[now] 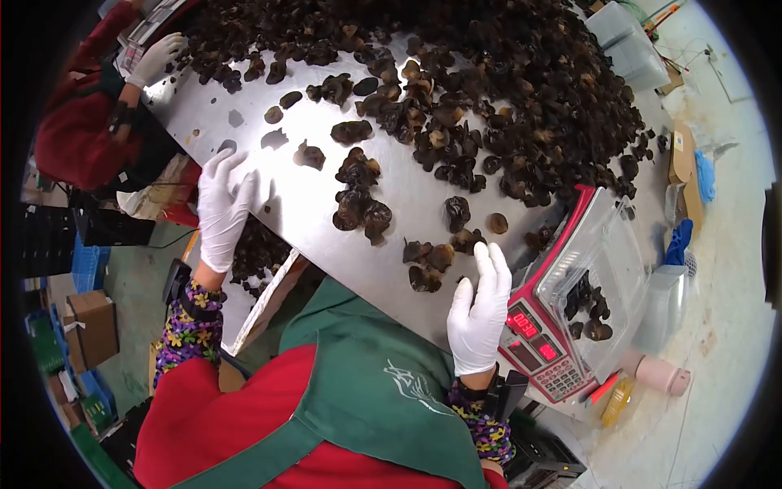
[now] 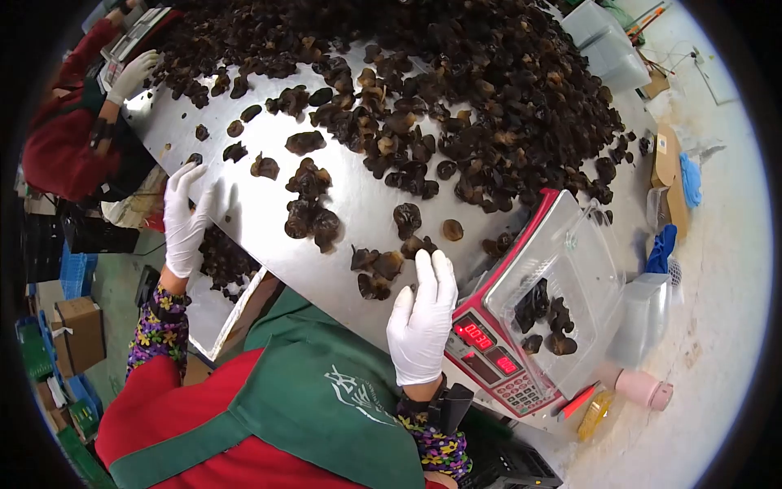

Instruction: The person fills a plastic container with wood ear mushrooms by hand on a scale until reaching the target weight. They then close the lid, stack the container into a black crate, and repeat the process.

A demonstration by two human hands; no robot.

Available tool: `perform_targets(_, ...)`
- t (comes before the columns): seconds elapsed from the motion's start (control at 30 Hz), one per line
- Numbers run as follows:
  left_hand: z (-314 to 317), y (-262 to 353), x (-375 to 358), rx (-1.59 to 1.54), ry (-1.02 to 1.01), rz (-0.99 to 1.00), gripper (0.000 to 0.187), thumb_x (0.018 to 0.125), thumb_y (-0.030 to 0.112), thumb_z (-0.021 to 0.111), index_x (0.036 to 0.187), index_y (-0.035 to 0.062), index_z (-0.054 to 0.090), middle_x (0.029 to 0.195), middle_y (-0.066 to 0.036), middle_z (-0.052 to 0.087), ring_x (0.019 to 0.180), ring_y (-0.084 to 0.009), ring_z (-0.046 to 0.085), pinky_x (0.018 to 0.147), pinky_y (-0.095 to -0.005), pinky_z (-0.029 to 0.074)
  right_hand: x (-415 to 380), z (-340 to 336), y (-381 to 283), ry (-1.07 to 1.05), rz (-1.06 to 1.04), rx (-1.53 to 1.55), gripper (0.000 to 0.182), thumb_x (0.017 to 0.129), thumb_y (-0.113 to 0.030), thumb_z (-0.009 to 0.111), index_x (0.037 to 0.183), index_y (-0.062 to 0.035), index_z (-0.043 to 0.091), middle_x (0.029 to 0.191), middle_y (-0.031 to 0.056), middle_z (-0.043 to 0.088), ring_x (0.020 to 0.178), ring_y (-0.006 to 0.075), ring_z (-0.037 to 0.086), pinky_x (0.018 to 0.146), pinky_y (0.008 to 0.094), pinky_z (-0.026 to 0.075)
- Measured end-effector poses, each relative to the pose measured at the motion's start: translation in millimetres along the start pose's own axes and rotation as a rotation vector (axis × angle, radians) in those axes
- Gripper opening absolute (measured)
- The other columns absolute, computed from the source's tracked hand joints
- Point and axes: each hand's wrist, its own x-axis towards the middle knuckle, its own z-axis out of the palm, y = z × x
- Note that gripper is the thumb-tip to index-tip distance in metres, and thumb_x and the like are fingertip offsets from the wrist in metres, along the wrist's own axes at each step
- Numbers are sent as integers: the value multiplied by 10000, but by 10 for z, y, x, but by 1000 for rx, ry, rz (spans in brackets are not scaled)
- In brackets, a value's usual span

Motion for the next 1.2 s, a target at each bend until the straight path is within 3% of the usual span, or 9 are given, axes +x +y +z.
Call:
perform_targets(0.1, 293, 178, 111, -127, -97, 69, 412, 930, 112, 675, 1331, 58, 599, 1336, -190, 551, 1261, -348, 536, 1093, -403, 412, -35, -38, 6, -3, 31, 16, 529, 915, 47, 538, 1440, 6, 493, 1457, 227, 468, 1346, 373, 470, 1134, 429, 370)
perform_targets(0.33, 795, 669, 302, -51, -183, 231, 527, 897, 278, 724, 1356, 66, 574, 1349, -171, 582, 1139, -352, 611, 995, -407, 476, -136, -21, -49, -40, 89, 62, 617, 861, -10, 640, 1455, 3, 473, 1482, 268, 409, 1385, 447, 386, 1157, 501, 326)
perform_targets(0.47, 736, 930, 203, -483, -392, 158, 469, 900, 272, 744, 1295, 51, 618, 1275, -166, 620, 1168, -333, 601, 1007, -403, 465, 39, 106, -3, -50, 56, 6, 609, 868, -47, 645, 1455, -17, 484, 1484, 275, 399, 1386, 478, 359, 1159, 527, 314)
perform_targets(0.77, 735, 708, 405, -243, -198, 80, 415, 923, 311, 707, 1286, 119, 646, 1332, -141, 600, 1219, -333, 580, 998, -422, 479, 497, 471, 87, -156, 107, -296, 497, 918, -295, 648, 1394, -173, 576, 1504, 182, 436, 1375, 480, 363, 1092, 649, 324)
perform_targets(0.87, 772, 745, 563, -204, -265, 132, 476, 951, 383, 659, 1346, 125, 597, 1411, -138, 555, 1234, -348, 574, 1018, -431, 477, 437, 546, 167, -156, 16, -243, 442, 923, -330, 647, 1339, -184, 611, 1462, 153, 493, 1360, 449, 399, 1059, 654, 353)
perform_targets(0.93, 850, 780, 673, -249, -321, 422, 461, 964, 391, 642, 1329, 112, 609, 1384, -140, 581, 1207, -345, 591, 1015, -420, 475, 379, 548, 129, -80, -43, -276, 371, 907, -308, 671, 1243, -153, 656, 1362, 139, 571, 1287, 406, 477, 1026, 592, 407)
perform_targets(1.03, 796, 885, 615, -419, -570, 341, 436, 949, 334, 666, 1298, 77, 627, 1214, -141, 661, 1119, -311, 626, 980, -391, 485, 236, 459, 6, -49, -32, -111, 292, 862, -255, 720, 1106, -98, 687, 1217, 119, 631, 1139, 361, 553, 963, 483, 458)
perform_targets(1.13, 649, 839, 369, -472, -672, 346, 482, 923, 309, 697, 1328, 65, 603, 1280, -155, 615, 1155, -306, 606, 997, -378, 483, -42, 417, -66, -56, -84, -157, 435, 841, -304, 751, 1221, -113, 660, 1281, 137, 588, 1195, 370, 519, 994, 501, 436)
perform_targets(1.2, 576, 796, 177, -527, -524, 333, 566, 899, 386, 718, 1355, 74, 592, 1370, -168, 557, 1219, -349, 560, 1050, -418, 447, -199, 452, -7, -89, -99, -187, 601, 797, -385, 788, 1319, -132, 627, 1363, 152, 535, 1236, 382, 490, 1022, 525, 410)
